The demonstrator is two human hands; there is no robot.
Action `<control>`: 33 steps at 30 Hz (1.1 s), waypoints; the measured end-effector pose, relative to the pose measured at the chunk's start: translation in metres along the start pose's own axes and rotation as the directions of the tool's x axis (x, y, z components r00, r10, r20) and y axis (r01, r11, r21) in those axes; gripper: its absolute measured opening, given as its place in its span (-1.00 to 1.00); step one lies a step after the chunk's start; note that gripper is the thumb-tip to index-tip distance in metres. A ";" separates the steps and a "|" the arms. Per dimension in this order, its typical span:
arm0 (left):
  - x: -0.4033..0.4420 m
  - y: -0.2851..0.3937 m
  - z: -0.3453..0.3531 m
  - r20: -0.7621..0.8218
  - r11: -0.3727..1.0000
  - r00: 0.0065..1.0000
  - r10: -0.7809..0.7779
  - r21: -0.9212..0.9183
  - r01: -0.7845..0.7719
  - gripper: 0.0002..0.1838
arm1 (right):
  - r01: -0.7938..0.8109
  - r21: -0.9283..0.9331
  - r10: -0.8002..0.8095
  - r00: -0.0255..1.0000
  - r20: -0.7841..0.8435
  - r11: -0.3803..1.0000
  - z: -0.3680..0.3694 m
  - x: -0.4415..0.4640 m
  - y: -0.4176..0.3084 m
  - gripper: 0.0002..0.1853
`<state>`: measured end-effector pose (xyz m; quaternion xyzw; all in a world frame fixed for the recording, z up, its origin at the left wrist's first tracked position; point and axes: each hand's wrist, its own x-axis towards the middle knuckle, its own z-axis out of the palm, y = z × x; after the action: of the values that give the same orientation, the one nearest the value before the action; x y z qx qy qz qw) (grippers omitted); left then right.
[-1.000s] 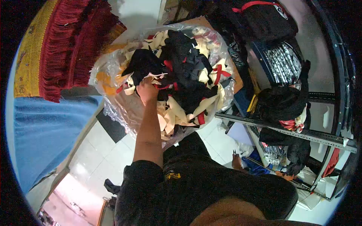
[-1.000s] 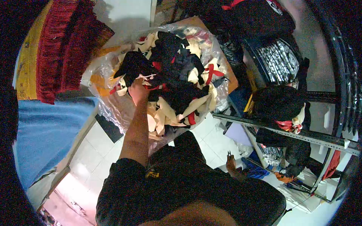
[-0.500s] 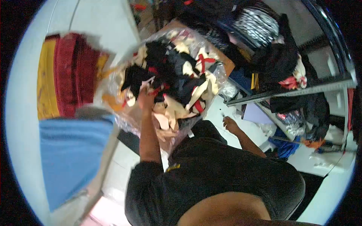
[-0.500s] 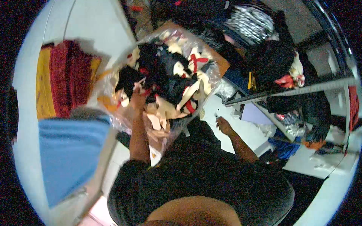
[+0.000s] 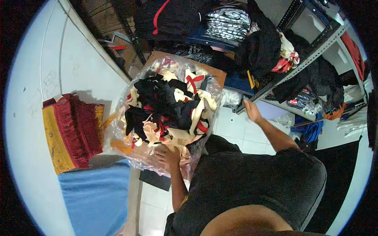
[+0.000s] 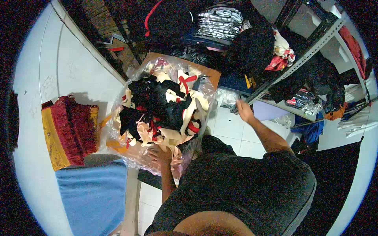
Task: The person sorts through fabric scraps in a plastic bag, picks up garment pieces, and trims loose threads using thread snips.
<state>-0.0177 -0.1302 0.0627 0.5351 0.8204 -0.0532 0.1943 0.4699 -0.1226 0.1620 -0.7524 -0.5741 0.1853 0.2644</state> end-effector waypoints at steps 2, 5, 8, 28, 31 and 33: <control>0.009 0.003 0.002 -0.002 1.000 1.000 -0.007 0.003 0.007 -0.03 | 0.217 0.064 -0.214 0.976 -0.041 0.974 -0.043 0.049 -0.065 -0.56; 0.017 0.004 -0.001 0.011 0.999 1.000 -0.002 0.036 0.002 -0.04 | 0.435 -0.225 -0.472 0.869 -0.150 0.872 -0.101 0.125 -0.113 -0.68; 0.033 -0.015 0.028 -0.017 0.991 0.997 0.074 0.114 -0.072 -0.03 | 0.492 -0.366 -0.613 0.654 -0.443 0.790 -0.158 0.198 -0.148 -0.66; 0.053 0.025 -0.002 -0.033 0.843 0.999 0.008 0.538 0.011 0.18 | -0.184 -0.587 -0.275 0.748 -0.604 0.789 -0.173 0.375 -0.084 -0.48; 0.051 0.023 0.002 -0.063 0.824 0.997 0.046 0.566 -0.002 0.16 | -0.169 -0.576 -0.315 0.698 -0.643 0.800 -0.167 0.377 -0.084 -0.52; 0.053 0.033 -0.007 -0.022 0.783 1.000 -0.010 0.622 0.022 0.13 | -0.163 -0.570 -0.340 0.660 -0.670 0.806 -0.164 0.378 -0.081 -0.54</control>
<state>-0.0086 -0.0686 0.0527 0.5628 0.7632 -0.3175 -0.0005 0.6057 0.2271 0.3506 -0.7727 -0.4799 -0.3393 0.2399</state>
